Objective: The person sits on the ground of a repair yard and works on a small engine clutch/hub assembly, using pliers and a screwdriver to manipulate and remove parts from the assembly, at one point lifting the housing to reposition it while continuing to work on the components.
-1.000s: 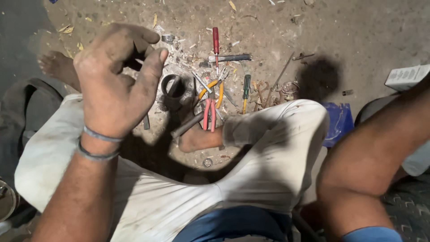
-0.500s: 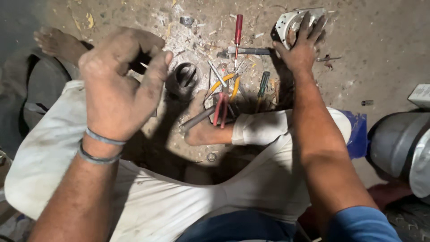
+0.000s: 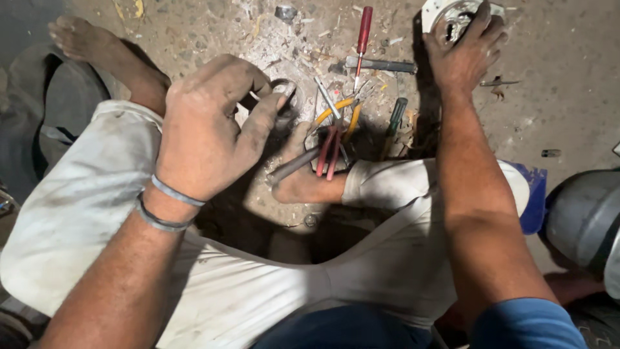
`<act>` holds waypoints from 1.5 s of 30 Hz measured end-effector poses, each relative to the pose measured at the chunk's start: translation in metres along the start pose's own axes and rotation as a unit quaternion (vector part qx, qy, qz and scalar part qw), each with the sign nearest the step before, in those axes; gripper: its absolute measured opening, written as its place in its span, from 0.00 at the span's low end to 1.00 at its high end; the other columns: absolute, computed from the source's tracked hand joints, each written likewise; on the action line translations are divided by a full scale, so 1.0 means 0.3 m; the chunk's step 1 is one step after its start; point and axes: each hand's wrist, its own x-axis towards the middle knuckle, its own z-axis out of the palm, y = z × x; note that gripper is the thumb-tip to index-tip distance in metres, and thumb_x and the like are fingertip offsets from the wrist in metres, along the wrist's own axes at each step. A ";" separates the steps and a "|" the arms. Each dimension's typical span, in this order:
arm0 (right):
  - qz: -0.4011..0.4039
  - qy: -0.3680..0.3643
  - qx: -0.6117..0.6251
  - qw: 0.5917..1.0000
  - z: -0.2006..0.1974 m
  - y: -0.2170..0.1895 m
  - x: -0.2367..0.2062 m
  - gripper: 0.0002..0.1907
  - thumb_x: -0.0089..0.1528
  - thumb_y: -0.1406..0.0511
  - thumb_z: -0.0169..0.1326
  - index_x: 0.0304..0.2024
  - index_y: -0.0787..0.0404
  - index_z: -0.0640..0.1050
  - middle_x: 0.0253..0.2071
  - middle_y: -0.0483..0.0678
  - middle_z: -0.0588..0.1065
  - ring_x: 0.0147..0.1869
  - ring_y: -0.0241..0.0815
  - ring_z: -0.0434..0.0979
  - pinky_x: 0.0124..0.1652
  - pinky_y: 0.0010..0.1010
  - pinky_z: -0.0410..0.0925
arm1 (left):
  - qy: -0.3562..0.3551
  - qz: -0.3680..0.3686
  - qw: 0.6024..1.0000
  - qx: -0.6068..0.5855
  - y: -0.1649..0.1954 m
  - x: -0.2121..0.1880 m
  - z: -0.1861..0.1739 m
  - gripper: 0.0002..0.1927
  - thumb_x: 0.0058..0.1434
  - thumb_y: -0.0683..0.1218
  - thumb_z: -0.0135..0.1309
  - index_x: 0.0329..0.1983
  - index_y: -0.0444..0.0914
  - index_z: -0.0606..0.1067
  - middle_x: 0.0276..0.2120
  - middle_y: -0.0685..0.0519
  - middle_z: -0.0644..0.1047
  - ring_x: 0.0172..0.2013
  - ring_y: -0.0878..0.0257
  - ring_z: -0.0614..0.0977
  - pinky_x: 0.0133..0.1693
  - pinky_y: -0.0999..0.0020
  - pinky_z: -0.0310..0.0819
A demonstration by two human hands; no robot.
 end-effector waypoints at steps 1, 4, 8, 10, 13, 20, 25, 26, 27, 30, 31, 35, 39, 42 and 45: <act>0.000 0.016 0.006 1.000 0.030 0.014 -0.003 0.57 0.57 0.47 0.70 0.78 0.59 0.54 0.73 0.66 0.53 0.74 0.75 0.54 0.67 0.67 0.57 | -0.004 -0.002 1.000 0.000 -0.002 -0.001 0.005 0.07 0.67 0.40 0.63 0.38 0.32 0.76 0.38 0.43 0.78 0.39 0.46 0.82 0.41 0.56 0.76; 0.034 0.088 0.028 0.995 0.069 0.032 0.026 0.51 0.63 0.49 0.63 0.79 0.61 0.56 0.73 0.72 0.50 0.75 0.76 0.51 0.69 0.60 0.57 | -0.010 0.001 1.000 -0.001 -0.018 -0.003 0.017 0.07 0.67 0.40 0.63 0.38 0.33 0.76 0.38 0.43 0.77 0.39 0.45 0.81 0.40 0.54 0.75; -0.077 0.339 0.115 0.931 -0.106 0.141 0.163 0.49 0.67 0.48 0.66 0.73 0.73 0.57 0.71 0.76 0.51 0.74 0.77 0.48 0.68 0.60 0.53 | -0.004 0.016 1.000 0.003 -0.034 -0.010 0.022 0.07 0.67 0.40 0.62 0.37 0.32 0.75 0.38 0.43 0.77 0.40 0.43 0.80 0.43 0.52 0.74; 0.109 0.150 0.466 0.865 -0.307 0.195 0.211 0.46 0.67 0.47 0.63 0.72 0.71 0.59 0.70 0.73 0.54 0.74 0.74 0.51 0.68 0.60 0.53 | -0.006 0.014 1.000 0.009 -0.028 -0.012 0.029 0.08 0.68 0.40 0.62 0.37 0.32 0.75 0.38 0.41 0.76 0.40 0.41 0.79 0.43 0.51 0.73; 0.171 -0.006 0.767 0.618 -0.564 0.215 0.160 0.43 0.66 0.46 0.58 0.70 0.67 0.62 0.69 0.67 0.58 0.73 0.69 0.55 0.69 0.60 0.55 | -0.023 0.005 1.000 0.016 -0.014 0.006 0.043 0.11 0.68 0.42 0.64 0.37 0.31 0.75 0.39 0.40 0.76 0.40 0.39 0.79 0.41 0.50 0.73; 0.057 -0.095 0.907 0.407 -0.584 -0.015 -0.183 0.37 0.63 0.43 0.48 0.67 0.57 0.69 0.66 0.55 0.68 0.71 0.58 0.66 0.70 0.61 0.58 | -0.058 0.034 0.997 0.038 0.039 0.019 0.076 0.09 0.65 0.43 0.63 0.37 0.32 0.76 0.36 0.39 0.77 0.38 0.40 0.80 0.40 0.50 0.74; 0.081 -0.103 0.912 0.388 -0.619 -0.079 -0.207 0.36 0.62 0.41 0.42 0.64 0.52 0.73 0.65 0.49 0.74 0.70 0.52 0.72 0.70 0.62 0.60 | -0.074 0.043 0.994 0.062 0.080 0.068 0.125 0.11 0.61 0.45 0.64 0.37 0.33 0.78 0.35 0.39 0.78 0.36 0.39 0.80 0.38 0.48 0.75; 0.101 -0.089 0.918 0.374 -0.619 -0.075 -0.209 0.36 0.61 0.42 0.42 0.63 0.53 0.73 0.63 0.50 0.74 0.69 0.54 0.73 0.70 0.64 0.62 | -0.070 0.056 0.994 0.066 0.087 0.078 0.137 0.11 0.60 0.46 0.64 0.37 0.33 0.78 0.36 0.39 0.79 0.37 0.39 0.80 0.39 0.47 0.75; 0.123 -0.075 0.922 0.359 -0.605 -0.068 -0.214 0.35 0.61 0.42 0.42 0.62 0.54 0.73 0.62 0.52 0.74 0.68 0.55 0.73 0.69 0.66 0.65 | -0.066 0.068 0.993 0.069 0.094 0.086 0.147 0.11 0.60 0.46 0.64 0.37 0.33 0.78 0.37 0.39 0.79 0.37 0.38 0.80 0.39 0.47 0.75; 0.128 -0.047 0.924 0.358 -0.510 -0.022 -0.231 0.31 0.69 0.47 0.44 0.63 0.61 0.72 0.59 0.54 0.73 0.64 0.54 0.73 0.63 0.53 0.70 | -0.071 0.075 0.993 0.065 0.102 0.103 0.166 0.11 0.60 0.46 0.63 0.40 0.34 0.79 0.37 0.39 0.79 0.38 0.38 0.81 0.40 0.47 0.75; 0.116 -0.061 0.899 0.418 -0.461 -0.011 -0.236 0.30 0.69 0.48 0.47 0.64 0.62 0.71 0.58 0.55 0.72 0.62 0.54 0.73 0.61 0.49 0.71 | -0.082 0.073 0.992 0.067 0.103 0.102 0.168 0.11 0.60 0.47 0.63 0.40 0.34 0.80 0.37 0.39 0.79 0.38 0.38 0.81 0.40 0.47 0.75; 0.030 -0.158 0.637 0.753 -0.307 -0.020 -0.230 0.45 0.58 0.49 0.70 0.63 0.66 0.64 0.59 0.61 0.74 0.58 0.54 0.79 0.51 0.44 0.75 | -0.152 0.059 0.984 0.072 0.106 0.095 0.168 0.14 0.57 0.48 0.63 0.41 0.35 0.80 0.37 0.39 0.79 0.37 0.38 0.81 0.39 0.46 0.75; 0.057 -0.367 0.302 0.878 -0.242 -0.176 -0.294 0.43 0.56 0.38 0.56 0.63 0.60 0.76 0.55 0.56 0.79 0.50 0.53 0.80 0.47 0.37 0.71 | -0.267 0.011 0.954 0.137 0.110 0.096 0.165 0.15 0.56 0.52 0.62 0.42 0.38 0.80 0.34 0.38 0.79 0.38 0.39 0.81 0.40 0.45 0.75; -0.103 -0.479 0.175 0.854 -0.219 -0.274 -0.340 0.45 0.50 0.38 0.63 0.58 0.60 0.78 0.55 0.56 0.79 0.57 0.52 0.80 0.55 0.39 0.71 | -0.264 0.035 0.953 0.146 0.103 0.094 0.159 0.13 0.53 0.48 0.61 0.39 0.37 0.80 0.35 0.40 0.80 0.40 0.39 0.81 0.41 0.45 0.76; -0.107 -0.478 0.136 0.861 -0.227 -0.240 -0.270 0.43 0.50 0.38 0.64 0.57 0.58 0.79 0.57 0.56 0.78 0.60 0.52 0.77 0.56 0.42 0.68 | -0.241 0.039 0.961 0.128 0.086 0.088 0.153 0.15 0.54 0.51 0.63 0.38 0.36 0.79 0.35 0.40 0.79 0.40 0.39 0.81 0.40 0.44 0.75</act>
